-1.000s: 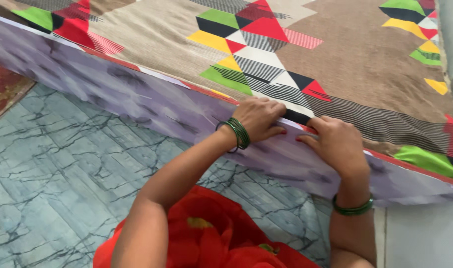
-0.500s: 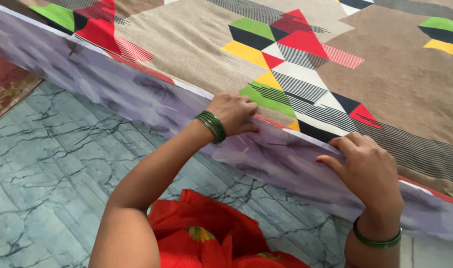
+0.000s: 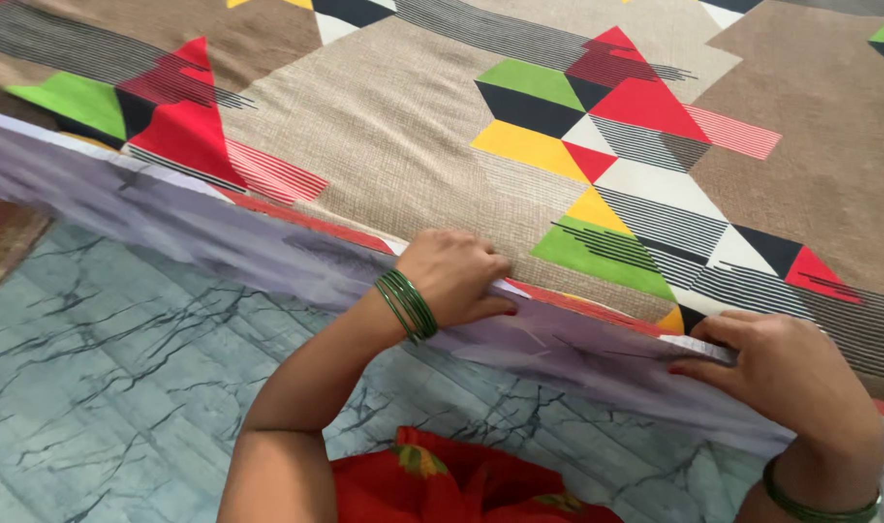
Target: The person tucks the edges of a patterned bedsheet under the mattress by hand while sitting on the floor.
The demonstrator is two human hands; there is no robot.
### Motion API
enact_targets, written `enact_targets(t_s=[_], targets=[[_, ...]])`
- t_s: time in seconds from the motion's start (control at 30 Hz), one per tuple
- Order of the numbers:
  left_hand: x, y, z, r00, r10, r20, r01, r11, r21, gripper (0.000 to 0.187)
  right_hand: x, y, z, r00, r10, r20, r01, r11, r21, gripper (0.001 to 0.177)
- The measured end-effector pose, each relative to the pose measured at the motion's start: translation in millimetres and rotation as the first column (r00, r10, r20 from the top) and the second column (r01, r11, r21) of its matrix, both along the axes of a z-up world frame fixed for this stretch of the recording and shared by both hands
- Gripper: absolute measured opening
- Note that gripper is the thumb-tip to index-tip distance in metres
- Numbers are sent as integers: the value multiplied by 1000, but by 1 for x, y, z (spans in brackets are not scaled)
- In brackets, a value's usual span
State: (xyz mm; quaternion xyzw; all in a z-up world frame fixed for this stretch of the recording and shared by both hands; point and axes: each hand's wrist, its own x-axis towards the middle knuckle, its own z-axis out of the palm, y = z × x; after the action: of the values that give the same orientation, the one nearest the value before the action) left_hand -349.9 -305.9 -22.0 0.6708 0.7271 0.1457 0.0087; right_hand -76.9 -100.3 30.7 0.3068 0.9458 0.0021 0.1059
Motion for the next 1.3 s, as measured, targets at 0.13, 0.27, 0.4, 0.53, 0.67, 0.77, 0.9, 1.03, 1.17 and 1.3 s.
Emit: enact_targets(t_s=[0.13,0.27,0.4,0.53,0.67,0.77,0.9,1.03,1.17,1.3], targets=[[-2,-5,-1,998,4,69,-6,999,37,47,-22,-32,13,999,17,-35,-13,995,103,45],[-1,-6,-14,998,-11,68,2,992,128,41,-62,-68,3,891,249,-381,-247,967,55,42],[-5,-13,-17,1000,11,2,-11,957,291,48,-111,-93,-23,941,217,-260,-192,974,120,43],[-44,-43,-5,990,135,-48,-126,979,158,60,-113,-88,-26,922,218,-320,-201,976,87,45],[-75,-65,-6,978,205,-41,-206,978,-34,57,-109,-90,-34,927,133,-351,-116,991,71,46],[-76,-62,-13,980,195,-37,-195,981,23,52,-112,-91,-33,965,40,-259,-29,998,47,48],[-74,-60,-10,973,229,4,-229,972,-52,56,-115,-92,-27,988,-81,-132,83,996,12,56],[-73,-57,-8,970,244,22,-242,968,-69,55,-121,-91,-26,973,-174,-149,157,981,-118,55],[-73,-58,-4,971,238,-17,-238,971,-25,57,-125,-81,-26,969,-238,-73,221,958,-183,53],[-75,-57,-1,972,233,32,-229,968,-104,55,-123,-68,-32,965,-242,-105,208,943,-259,54]])
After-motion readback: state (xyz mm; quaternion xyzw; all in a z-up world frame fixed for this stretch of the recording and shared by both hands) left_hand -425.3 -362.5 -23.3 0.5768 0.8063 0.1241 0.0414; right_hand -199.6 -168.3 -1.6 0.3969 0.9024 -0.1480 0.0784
